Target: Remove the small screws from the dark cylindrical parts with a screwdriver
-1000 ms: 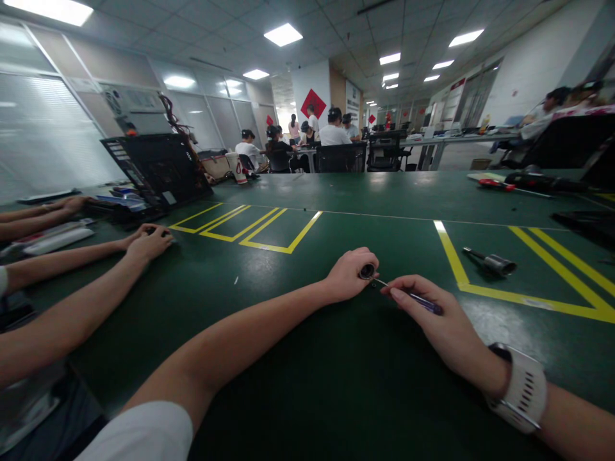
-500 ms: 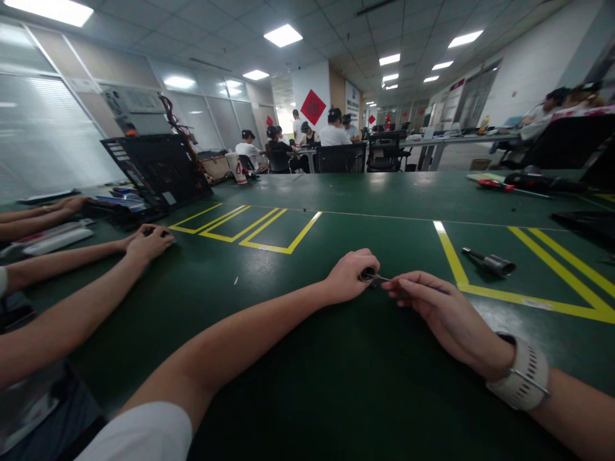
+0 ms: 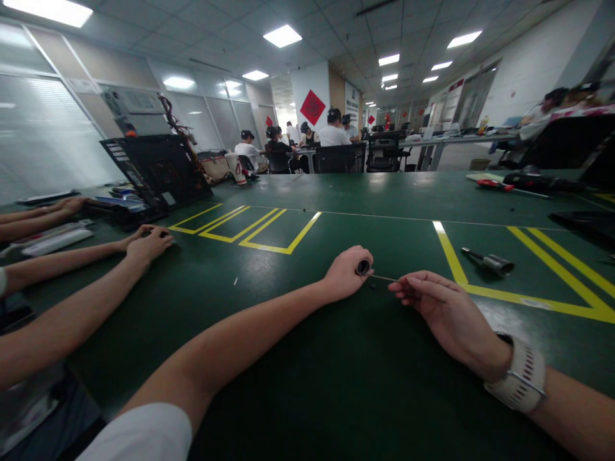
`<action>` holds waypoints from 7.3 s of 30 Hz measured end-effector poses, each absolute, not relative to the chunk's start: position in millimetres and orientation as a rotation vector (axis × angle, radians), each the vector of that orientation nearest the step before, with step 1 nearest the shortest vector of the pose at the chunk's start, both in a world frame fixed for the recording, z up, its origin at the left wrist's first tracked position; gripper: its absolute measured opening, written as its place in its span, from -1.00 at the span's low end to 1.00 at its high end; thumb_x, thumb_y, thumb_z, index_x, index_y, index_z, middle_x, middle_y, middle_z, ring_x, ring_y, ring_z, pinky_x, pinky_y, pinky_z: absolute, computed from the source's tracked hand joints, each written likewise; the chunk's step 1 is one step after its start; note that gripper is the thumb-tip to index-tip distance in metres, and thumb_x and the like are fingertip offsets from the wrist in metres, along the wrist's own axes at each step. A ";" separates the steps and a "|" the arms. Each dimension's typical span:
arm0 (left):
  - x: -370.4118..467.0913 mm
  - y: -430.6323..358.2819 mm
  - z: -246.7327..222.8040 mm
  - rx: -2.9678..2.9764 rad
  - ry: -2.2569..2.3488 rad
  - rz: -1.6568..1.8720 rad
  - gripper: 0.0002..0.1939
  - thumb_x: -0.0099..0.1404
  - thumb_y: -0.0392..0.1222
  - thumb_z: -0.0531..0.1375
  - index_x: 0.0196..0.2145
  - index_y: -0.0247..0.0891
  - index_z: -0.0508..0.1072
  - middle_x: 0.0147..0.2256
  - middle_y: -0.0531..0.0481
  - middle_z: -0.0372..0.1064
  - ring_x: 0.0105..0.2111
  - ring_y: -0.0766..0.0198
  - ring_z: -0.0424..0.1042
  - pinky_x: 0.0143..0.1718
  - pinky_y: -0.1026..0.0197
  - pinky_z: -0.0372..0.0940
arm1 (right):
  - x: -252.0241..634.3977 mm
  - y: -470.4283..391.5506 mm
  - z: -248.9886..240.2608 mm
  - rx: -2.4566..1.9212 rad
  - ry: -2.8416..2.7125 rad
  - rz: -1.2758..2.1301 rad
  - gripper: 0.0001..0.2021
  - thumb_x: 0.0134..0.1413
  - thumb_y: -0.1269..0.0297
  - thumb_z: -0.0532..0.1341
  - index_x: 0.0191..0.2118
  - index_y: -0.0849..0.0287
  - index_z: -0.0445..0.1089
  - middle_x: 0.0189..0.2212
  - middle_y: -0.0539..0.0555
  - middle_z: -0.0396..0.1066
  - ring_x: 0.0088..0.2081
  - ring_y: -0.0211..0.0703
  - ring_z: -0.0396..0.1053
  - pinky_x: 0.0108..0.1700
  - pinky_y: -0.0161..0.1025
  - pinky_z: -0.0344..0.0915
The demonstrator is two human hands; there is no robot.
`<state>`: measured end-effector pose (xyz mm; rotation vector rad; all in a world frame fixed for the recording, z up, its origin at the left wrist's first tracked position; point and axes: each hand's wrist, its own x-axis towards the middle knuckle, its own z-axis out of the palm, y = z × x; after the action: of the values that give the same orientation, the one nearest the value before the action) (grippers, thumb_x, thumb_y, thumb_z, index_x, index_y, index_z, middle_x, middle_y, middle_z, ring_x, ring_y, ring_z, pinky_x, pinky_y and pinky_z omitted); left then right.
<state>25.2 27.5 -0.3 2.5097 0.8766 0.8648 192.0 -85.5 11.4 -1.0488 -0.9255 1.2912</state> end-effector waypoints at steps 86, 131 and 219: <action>24.7 26.1 2.3 2.589 0.677 0.791 -0.89 0.18 -0.28 0.16 -0.47 -0.30 0.29 -0.43 0.06 0.21 -0.41 0.36 0.23 -0.39 0.30 0.14 | 189.3 -88.1 9.1 -1.047 -0.998 1.290 -0.83 -0.01 0.16 0.23 -0.40 0.15 0.47 -0.35 0.09 0.47 -0.29 -0.10 0.36 -0.26 -0.17 0.25; 24.9 19.2 4.3 2.717 0.789 0.769 -0.93 0.16 -0.28 0.16 -0.41 -0.29 0.30 -0.39 0.02 0.26 -0.39 0.31 0.27 -0.37 0.26 0.18 | 191.7 -89.6 -0.8 -1.331 -1.262 0.939 -0.79 0.08 0.17 0.12 -0.45 0.13 0.39 -0.47 0.03 0.38 -0.35 -0.10 0.29 -0.26 -0.12 0.17; 17.9 -5.3 11.4 2.249 1.156 1.146 -0.58 0.12 0.22 0.16 -0.40 -0.23 0.31 -0.46 0.11 0.27 -0.47 0.33 0.26 -0.46 0.26 0.16 | 178.6 -67.3 1.3 -1.632 -2.400 -0.112 -0.84 0.20 0.35 0.02 -0.30 0.19 0.34 -0.38 0.14 0.36 -0.42 -0.11 0.35 -0.42 -0.22 0.25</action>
<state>17.9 -5.3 11.4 2.2485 1.1561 1.1459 178.6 -67.3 1.3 -1.6322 -2.4004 -0.1120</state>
